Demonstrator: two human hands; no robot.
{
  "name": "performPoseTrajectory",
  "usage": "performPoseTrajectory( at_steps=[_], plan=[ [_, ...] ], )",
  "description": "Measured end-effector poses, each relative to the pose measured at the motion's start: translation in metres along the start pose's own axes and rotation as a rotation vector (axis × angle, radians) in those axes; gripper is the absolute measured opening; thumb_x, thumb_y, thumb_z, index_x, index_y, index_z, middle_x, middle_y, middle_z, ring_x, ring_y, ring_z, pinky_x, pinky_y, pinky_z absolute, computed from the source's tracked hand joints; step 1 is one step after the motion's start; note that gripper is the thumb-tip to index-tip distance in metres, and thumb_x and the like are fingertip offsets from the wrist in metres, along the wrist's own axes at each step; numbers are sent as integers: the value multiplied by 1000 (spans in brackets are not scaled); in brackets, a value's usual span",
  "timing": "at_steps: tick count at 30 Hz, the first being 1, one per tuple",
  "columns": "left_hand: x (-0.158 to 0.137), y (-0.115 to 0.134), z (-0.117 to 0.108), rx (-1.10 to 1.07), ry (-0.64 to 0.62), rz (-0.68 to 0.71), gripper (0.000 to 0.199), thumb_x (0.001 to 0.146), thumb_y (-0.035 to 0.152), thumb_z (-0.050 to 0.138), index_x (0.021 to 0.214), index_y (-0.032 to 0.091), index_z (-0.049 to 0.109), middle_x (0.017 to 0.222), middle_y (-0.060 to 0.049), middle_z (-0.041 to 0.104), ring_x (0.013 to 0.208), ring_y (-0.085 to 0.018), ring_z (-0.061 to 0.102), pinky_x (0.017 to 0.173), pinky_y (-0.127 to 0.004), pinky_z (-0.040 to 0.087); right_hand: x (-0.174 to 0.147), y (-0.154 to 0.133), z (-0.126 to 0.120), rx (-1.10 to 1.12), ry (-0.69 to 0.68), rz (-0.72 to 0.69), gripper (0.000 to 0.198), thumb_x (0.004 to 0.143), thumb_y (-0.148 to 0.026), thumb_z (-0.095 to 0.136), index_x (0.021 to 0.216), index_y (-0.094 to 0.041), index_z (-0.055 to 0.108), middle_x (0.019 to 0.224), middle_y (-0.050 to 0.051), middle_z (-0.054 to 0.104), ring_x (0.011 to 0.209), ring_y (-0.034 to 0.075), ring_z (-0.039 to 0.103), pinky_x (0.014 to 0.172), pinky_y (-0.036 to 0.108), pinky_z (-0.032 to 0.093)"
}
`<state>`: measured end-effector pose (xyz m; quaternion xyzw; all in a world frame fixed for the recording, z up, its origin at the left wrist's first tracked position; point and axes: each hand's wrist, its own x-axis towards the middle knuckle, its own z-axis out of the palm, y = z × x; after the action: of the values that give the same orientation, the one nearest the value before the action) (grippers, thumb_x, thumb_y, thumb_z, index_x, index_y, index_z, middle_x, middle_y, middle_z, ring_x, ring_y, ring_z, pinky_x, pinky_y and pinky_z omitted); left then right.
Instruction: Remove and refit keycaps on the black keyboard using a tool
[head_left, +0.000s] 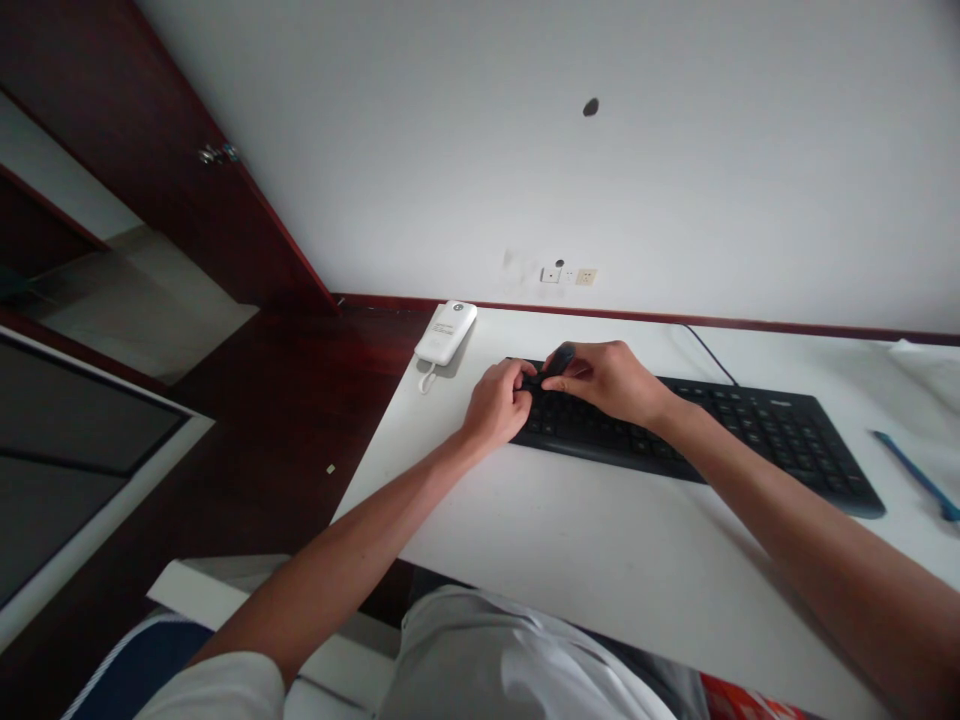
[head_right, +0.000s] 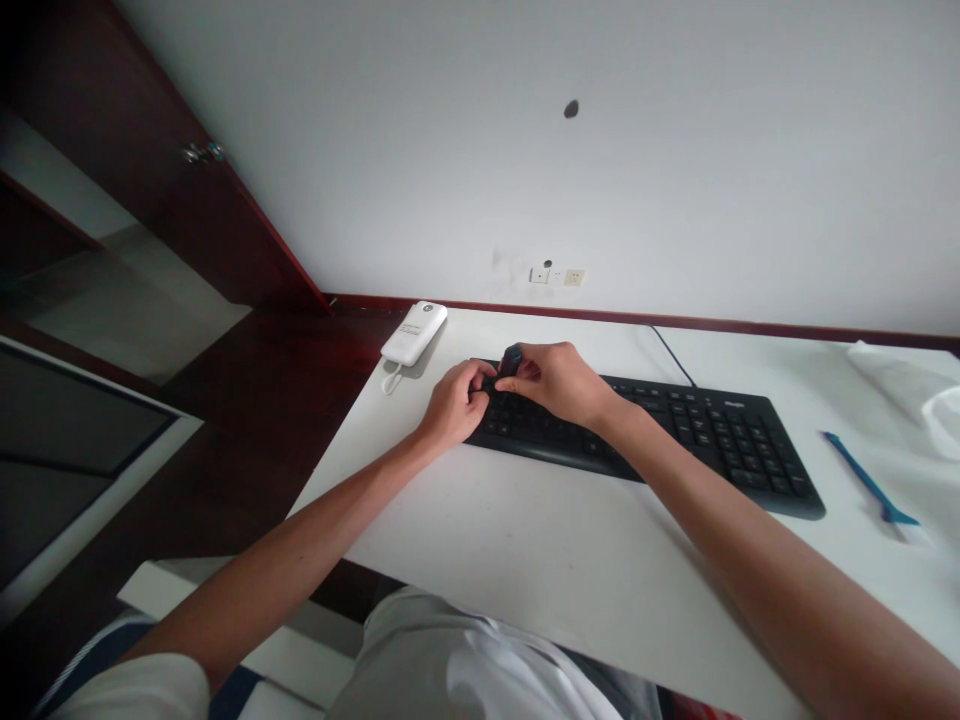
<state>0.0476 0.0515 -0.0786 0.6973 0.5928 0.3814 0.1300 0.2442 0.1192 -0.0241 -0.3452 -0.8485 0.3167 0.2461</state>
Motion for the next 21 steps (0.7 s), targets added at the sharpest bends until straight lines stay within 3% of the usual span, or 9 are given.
performPoseTrajectory(
  at_steps=[5, 9, 14, 21],
  plan=[
    [0, 1, -5, 37, -42, 80, 27, 81, 6, 54, 98, 22, 68, 90, -2, 59, 87, -18, 59, 84, -31, 50, 2, 26, -1, 480, 49, 244, 42, 81, -42, 82, 114, -22, 66, 82, 3, 77, 78, 23, 76, 80, 39, 65],
    [-3, 4, -9, 113, -79, 127, 24, 89, 15, 57, 104, 24, 72, 96, -4, 61, 94, -19, 61, 87, -32, 51, 1, 37, -6, 778, 97, 430, 35, 78, -31, 86, 104, -20, 65, 85, 5, 79, 79, 19, 77, 85, 35, 66],
    [-6, 12, -16, 245, -126, 167, 27, 91, 20, 58, 114, 23, 71, 105, -6, 63, 101, -22, 60, 90, -36, 53, 1, 37, -9, 888, 86, 503, 19, 82, -20, 81, 95, -16, 67, 90, 7, 79, 82, 17, 77, 85, 28, 66],
    [-12, 24, -21, 341, -174, 190, 34, 90, 32, 65, 122, 21, 64, 114, -8, 61, 104, -25, 58, 94, -40, 51, 4, 38, -9, 889, 86, 555, 21, 83, -17, 80, 97, -17, 65, 87, 6, 78, 77, 18, 78, 85, 30, 68]
  ],
)
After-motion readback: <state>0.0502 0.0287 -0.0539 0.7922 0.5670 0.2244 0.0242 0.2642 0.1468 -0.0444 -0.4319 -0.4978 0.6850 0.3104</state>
